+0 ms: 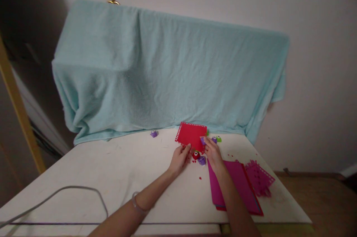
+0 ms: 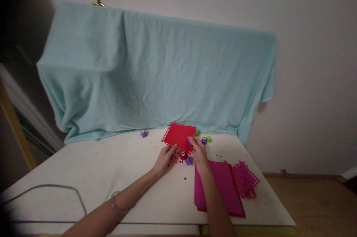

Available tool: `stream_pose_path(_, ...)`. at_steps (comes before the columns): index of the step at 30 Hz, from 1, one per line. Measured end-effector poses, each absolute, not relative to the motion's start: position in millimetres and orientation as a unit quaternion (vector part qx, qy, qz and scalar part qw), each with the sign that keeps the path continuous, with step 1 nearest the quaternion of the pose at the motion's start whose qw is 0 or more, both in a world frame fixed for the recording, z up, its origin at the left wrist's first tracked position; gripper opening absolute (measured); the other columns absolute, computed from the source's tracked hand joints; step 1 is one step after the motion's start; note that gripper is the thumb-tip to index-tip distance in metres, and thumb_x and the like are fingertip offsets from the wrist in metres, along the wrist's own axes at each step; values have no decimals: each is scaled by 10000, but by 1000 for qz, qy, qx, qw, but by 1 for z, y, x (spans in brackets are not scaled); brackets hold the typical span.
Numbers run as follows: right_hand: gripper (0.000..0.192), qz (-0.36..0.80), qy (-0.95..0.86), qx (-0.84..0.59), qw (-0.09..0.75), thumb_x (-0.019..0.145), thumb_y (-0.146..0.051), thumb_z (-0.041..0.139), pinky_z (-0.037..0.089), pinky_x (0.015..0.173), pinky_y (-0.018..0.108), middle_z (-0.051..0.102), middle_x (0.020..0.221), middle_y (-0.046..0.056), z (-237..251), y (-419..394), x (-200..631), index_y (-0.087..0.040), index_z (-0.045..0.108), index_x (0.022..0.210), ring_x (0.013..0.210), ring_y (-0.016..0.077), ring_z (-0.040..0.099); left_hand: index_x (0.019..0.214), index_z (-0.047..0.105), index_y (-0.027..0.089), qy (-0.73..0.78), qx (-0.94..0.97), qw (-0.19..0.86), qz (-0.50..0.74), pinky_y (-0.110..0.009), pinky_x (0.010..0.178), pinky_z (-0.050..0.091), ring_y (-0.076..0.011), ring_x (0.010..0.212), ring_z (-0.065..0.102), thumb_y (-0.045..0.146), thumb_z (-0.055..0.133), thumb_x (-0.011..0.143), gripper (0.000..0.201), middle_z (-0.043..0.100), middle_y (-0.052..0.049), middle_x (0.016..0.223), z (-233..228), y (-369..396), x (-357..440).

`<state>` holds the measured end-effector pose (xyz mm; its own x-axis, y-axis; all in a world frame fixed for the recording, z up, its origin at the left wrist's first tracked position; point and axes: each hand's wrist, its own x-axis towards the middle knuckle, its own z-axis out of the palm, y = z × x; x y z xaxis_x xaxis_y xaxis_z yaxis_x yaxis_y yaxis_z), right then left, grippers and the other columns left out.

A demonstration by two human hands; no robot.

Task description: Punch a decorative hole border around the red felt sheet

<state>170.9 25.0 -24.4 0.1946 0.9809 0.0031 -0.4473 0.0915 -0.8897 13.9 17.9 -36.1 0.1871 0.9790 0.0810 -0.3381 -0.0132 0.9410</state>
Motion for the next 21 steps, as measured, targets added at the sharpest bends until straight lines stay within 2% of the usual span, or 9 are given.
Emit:
stream_pose_path(5,355,541,-334,-404,658,675,-425,791,519,681,269,735,993,57,-24,24,171,-215,727,954,869,216,680,620,545,158,355,500,594,521,-221,398,263,-80,382,395,560,576,826,453,480,40,433,-40,18,11)
stream_pose_path(14,341,535,-351,-412,649,687,-430,780,519,716,285,730,1027,56,-21,21,169,-227,722,955,919,225,676,675,570,153,371,497,584,523,-216,425,277,-75,378,370,527,575,833,407,479,53,437,-43,21,10)
stream_pose_path(21,336,539,-351,-410,647,681,-433,784,511,717,273,731,1029,52,-20,22,169,-230,724,943,939,221,671,769,630,129,362,475,597,536,-215,471,323,-88,462,455,546,649,764,417,592,4,579,-52,25,14)
